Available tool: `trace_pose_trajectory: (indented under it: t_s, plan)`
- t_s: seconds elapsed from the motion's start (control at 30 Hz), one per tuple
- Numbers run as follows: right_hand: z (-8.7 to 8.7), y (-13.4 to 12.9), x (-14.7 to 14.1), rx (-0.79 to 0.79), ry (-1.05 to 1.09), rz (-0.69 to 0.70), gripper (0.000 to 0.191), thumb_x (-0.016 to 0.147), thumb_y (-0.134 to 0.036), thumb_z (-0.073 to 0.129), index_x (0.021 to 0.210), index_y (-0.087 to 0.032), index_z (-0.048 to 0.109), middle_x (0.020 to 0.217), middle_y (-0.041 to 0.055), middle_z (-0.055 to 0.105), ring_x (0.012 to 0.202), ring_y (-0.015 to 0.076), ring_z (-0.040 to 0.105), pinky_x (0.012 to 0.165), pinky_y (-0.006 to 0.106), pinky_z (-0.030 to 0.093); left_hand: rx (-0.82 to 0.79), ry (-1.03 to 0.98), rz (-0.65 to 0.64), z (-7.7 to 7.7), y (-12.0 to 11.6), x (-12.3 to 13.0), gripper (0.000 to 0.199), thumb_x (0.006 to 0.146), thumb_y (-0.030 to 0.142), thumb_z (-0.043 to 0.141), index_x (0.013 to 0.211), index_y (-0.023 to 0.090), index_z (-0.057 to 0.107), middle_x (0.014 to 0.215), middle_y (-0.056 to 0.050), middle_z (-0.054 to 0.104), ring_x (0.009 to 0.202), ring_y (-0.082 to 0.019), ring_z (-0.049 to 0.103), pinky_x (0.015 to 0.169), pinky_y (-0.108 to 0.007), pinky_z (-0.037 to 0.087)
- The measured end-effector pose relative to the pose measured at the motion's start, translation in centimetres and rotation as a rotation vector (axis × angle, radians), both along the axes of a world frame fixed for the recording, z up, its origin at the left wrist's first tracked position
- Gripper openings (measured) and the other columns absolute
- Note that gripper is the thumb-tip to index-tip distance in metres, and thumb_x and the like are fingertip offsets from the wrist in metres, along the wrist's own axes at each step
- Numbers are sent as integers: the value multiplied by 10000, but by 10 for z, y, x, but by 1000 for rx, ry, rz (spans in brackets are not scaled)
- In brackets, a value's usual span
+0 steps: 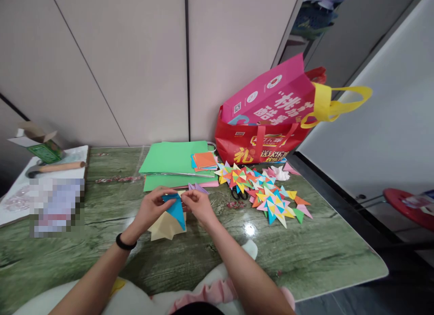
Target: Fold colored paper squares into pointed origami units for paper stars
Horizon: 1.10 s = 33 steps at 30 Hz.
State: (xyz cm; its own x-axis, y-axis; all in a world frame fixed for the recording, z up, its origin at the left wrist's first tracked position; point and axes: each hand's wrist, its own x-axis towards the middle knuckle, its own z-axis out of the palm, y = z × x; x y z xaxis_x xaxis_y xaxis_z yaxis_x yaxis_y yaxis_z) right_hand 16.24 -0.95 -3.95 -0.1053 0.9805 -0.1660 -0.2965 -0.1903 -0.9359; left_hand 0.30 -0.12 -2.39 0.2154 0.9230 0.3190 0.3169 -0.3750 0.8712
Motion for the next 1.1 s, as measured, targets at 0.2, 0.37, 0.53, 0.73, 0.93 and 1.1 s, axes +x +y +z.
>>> trace_pose_trajectory:
  t_s: [0.2, 0.37, 0.53, 0.73, 0.93, 1.1]
  plan:
    - [-1, 0, 1, -120, 66, 76, 353, 515, -475, 786, 642, -184, 632, 602, 4, 605, 550, 135, 573, 548, 275, 482, 55, 55, 18, 0, 1, 1, 131, 717, 163, 621, 822, 196, 693, 853, -51, 626, 798, -170, 592, 567, -223, 446]
    - [-1, 1, 2, -195, 98, 123, 411, 490, -483, 794, 666, -161, 609, 616, -4, 622, 544, 111, 588, 547, 245, 485, 83, 88, -3, -2, 1, 0, 79, 719, 165, 635, 786, 195, 666, 861, -45, 626, 833, -174, 596, 586, -230, 453]
    - [0, 1, 4, -249, 112, 163, 426, 478, -470, 802, 671, -155, 591, 608, -9, 627, 541, 104, 594, 569, 249, 492, 143, 122, -22, -3, 1, -1, 49, 702, 137, 651, 719, 181, 643, 844, -42, 623, 842, -180, 601, 728, -299, 466]
    - [-2, 1, 6, -265, 89, 184, 405, 464, -408, 824, 695, -150, 615, 628, -16, 632, 542, 105, 591, 589, 266, 481, 177, 242, -72, -1, -1, -4, 77, 704, 122, 649, 734, 193, 656, 869, -36, 619, 810, -171, 604, 744, -310, 468]
    - [-2, 2, 7, -102, -32, 96, 380, 434, -296, 827, 735, -173, 631, 658, -10, 638, 588, 130, 591, 589, 271, 473, 1, 179, -177, 3, 0, -5, 219, 631, 305, 746, 813, 204, 678, 908, -45, 656, 787, -177, 617, 619, -251, 496]
    - [6, -3, 4, 306, -271, -28, 235, 636, -292, 700, 835, -200, 615, 776, 28, 658, 733, 176, 623, 683, 307, 499, -134, 18, -59, 5, 2, -2, 142, 729, 315, 627, 785, 184, 626, 734, -24, 685, 694, -171, 643, 619, -265, 508]
